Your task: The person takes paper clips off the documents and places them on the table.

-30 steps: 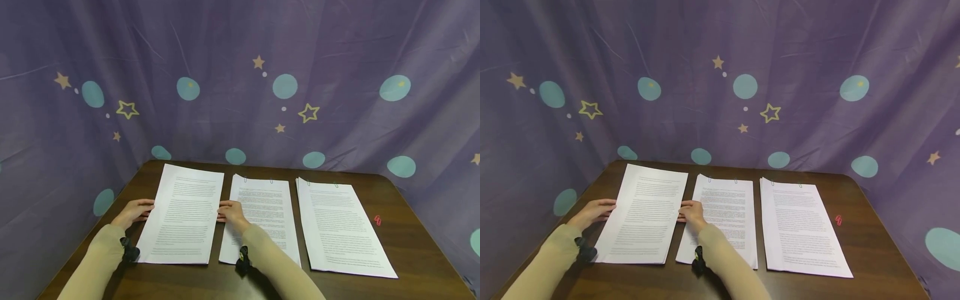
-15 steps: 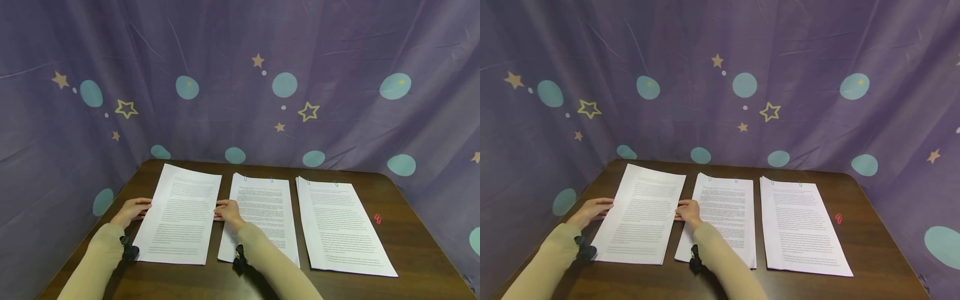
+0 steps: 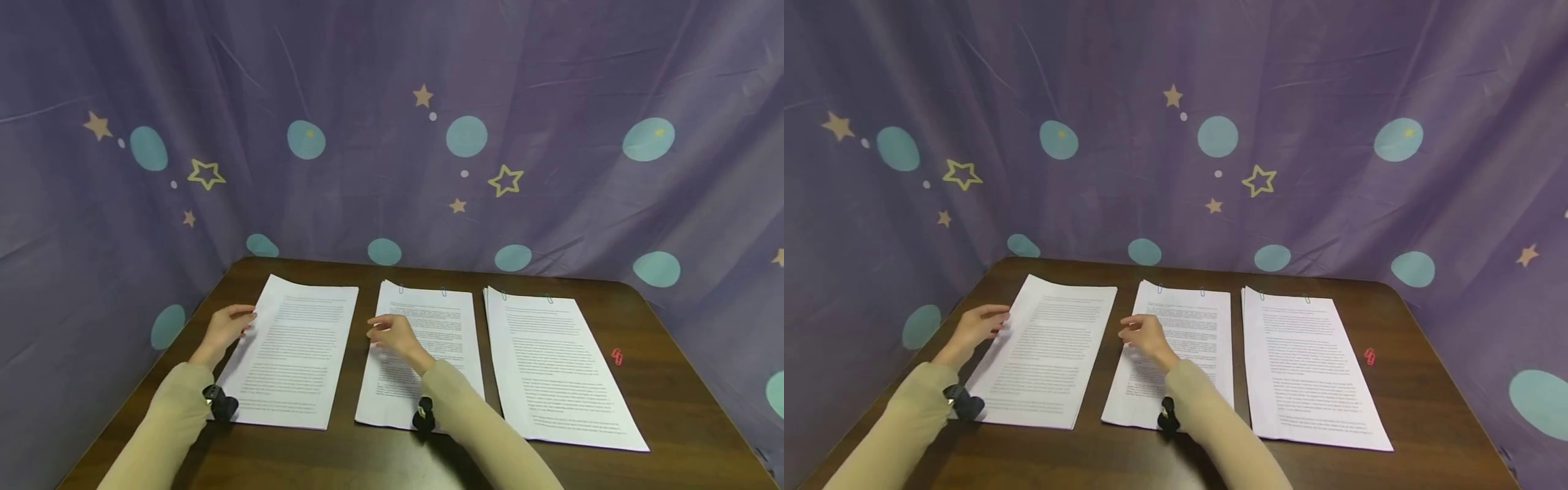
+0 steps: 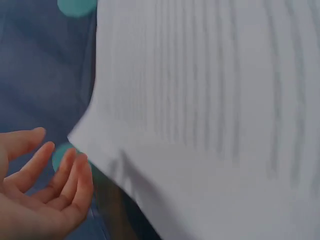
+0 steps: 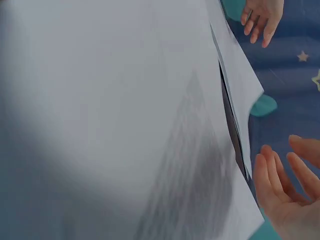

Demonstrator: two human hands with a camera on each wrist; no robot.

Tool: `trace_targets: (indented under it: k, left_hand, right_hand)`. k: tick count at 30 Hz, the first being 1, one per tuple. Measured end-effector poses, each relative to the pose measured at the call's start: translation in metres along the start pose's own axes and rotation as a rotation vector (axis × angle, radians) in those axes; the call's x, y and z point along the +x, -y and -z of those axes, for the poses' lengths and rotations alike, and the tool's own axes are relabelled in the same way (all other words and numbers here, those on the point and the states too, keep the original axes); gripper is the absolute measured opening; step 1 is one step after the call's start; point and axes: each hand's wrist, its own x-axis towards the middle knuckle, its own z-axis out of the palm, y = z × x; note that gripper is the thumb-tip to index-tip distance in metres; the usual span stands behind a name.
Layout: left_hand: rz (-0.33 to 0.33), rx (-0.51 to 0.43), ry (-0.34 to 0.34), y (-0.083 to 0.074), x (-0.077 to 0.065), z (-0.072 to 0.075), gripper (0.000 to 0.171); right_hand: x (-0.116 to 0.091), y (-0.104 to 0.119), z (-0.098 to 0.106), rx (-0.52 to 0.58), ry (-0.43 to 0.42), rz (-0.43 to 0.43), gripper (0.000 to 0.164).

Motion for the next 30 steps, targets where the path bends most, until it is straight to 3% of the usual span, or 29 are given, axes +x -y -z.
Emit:
trace_targets:
  k: [5, 9, 17, 21, 30]
  left_hand:
    - [-0.066, -0.035, 0.06, -0.042, -0.014, -0.018, 0.038]
    - [-0.109, -0.023, 0.091, -0.062, -0.02, -0.033, 0.034]
    - [-0.107, -0.093, 0.13, -0.079, -0.021, -0.068, 0.033]
    - [-0.1, -0.13, 0.147, -0.085, -0.023, -0.083, 0.031]
    - [-0.119, -0.222, 0.179, -0.099, -0.031, -0.113, 0.029]
  right_hand:
    - [-0.006, 0.0, 0.025, -0.025, 0.011, 0.02, 0.028]
    - [-0.012, 0.002, 0.043, -0.05, -0.005, 0.009, 0.028]
    - [-0.031, 0.014, 0.078, -0.09, -0.068, -0.002, 0.026]
    - [-0.028, 0.0, 0.095, -0.121, -0.111, -0.012, 0.028]
    - [-0.039, -0.004, 0.125, -0.231, -0.153, 0.004, 0.029]
